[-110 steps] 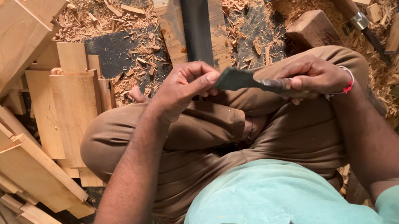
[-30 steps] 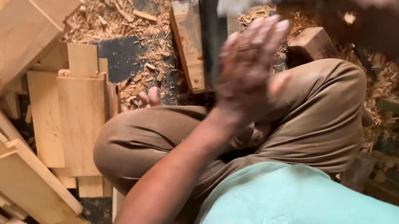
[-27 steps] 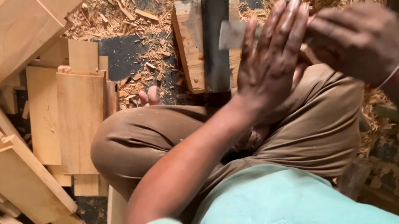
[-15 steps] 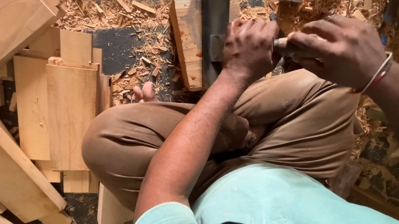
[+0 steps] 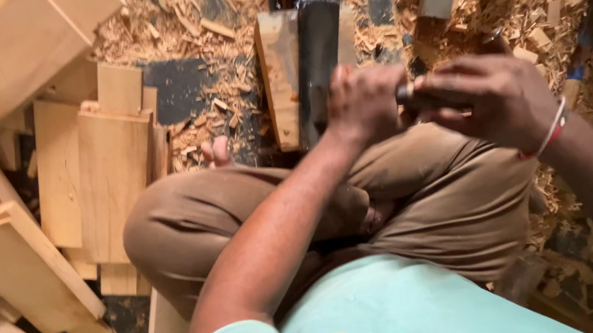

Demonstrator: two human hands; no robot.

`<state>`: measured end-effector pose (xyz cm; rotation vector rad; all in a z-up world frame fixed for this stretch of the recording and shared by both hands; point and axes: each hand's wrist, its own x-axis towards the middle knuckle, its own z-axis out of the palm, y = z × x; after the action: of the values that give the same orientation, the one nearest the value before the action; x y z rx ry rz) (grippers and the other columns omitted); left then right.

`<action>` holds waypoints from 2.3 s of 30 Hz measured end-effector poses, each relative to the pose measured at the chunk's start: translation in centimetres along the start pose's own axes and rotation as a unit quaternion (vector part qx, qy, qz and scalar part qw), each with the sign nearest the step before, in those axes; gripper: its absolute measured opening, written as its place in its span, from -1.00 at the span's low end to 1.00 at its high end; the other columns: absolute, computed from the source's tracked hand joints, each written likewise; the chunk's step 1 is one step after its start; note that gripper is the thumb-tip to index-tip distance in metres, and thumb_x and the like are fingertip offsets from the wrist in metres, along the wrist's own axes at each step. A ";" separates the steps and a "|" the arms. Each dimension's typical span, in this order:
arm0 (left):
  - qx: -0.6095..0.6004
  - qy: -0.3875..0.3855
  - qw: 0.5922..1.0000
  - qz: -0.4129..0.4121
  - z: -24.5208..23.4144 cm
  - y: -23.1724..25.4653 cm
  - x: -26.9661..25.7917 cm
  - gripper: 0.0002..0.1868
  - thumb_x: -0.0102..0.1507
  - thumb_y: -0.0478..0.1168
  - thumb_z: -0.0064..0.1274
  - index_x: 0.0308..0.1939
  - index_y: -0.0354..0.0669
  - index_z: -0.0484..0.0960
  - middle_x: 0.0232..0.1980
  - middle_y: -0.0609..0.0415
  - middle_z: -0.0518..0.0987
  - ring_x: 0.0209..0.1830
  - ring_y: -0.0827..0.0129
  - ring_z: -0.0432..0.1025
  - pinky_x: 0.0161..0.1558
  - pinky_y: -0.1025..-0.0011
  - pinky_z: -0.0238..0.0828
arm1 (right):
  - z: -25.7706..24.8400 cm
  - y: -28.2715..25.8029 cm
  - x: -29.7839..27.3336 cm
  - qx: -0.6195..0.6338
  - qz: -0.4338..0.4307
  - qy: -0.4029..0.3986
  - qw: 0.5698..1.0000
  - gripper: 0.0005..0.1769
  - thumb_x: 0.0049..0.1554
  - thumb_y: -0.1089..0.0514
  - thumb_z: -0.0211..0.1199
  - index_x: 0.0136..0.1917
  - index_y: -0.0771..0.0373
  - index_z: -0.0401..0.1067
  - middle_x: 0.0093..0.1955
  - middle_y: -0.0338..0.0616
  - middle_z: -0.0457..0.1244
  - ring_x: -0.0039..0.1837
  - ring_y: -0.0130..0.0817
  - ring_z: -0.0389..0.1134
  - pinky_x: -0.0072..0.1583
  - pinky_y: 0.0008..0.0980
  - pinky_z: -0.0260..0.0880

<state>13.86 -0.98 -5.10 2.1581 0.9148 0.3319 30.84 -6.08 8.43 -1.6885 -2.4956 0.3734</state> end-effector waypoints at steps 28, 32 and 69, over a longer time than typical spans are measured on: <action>0.059 -0.041 0.997 0.024 -0.4 -0.2 0.8 -0.72 0.16 0.18 0.14 -0.35 0.16 0.52 -0.56 0.24 0.48 -0.52 0.45 0.40 -0.06 0.14 0.33 | 1.1 -0.2 -1.3 0.011 0.016 -0.014 1.000 -0.80 0.17 0.01 0.50 0.04 0.06 0.65 -0.09 -0.14 0.45 -0.22 -0.36 0.46 -0.25 -0.39 0.47; 0.031 0.019 0.999 0.028 -2.1 -1.3 6.7 -0.50 0.04 0.33 0.27 -0.34 0.08 0.51 -0.45 0.18 0.47 -0.46 0.37 0.40 -0.20 0.17 0.33 | -0.6 2.5 1.6 -0.038 0.005 0.026 0.999 -0.60 0.16 -0.06 0.49 0.19 0.15 0.61 0.02 -0.10 0.44 -0.11 -0.27 0.47 -0.15 -0.36 0.50; -0.010 -0.053 0.999 -0.003 -2.4 1.8 -4.2 -0.71 0.02 0.07 0.28 -0.35 0.09 0.56 -0.45 0.19 0.58 -0.43 0.37 0.46 -0.19 0.22 0.28 | 0.3 -3.4 -3.2 0.061 0.004 -0.011 0.998 -0.63 0.05 -0.01 0.41 0.12 0.09 0.60 -0.07 -0.08 0.43 -0.19 -0.27 0.46 -0.21 -0.34 0.50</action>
<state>10.62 -3.40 -1.95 2.1334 0.8551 0.2200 28.93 -10.25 9.14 -1.6578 -2.4282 0.5366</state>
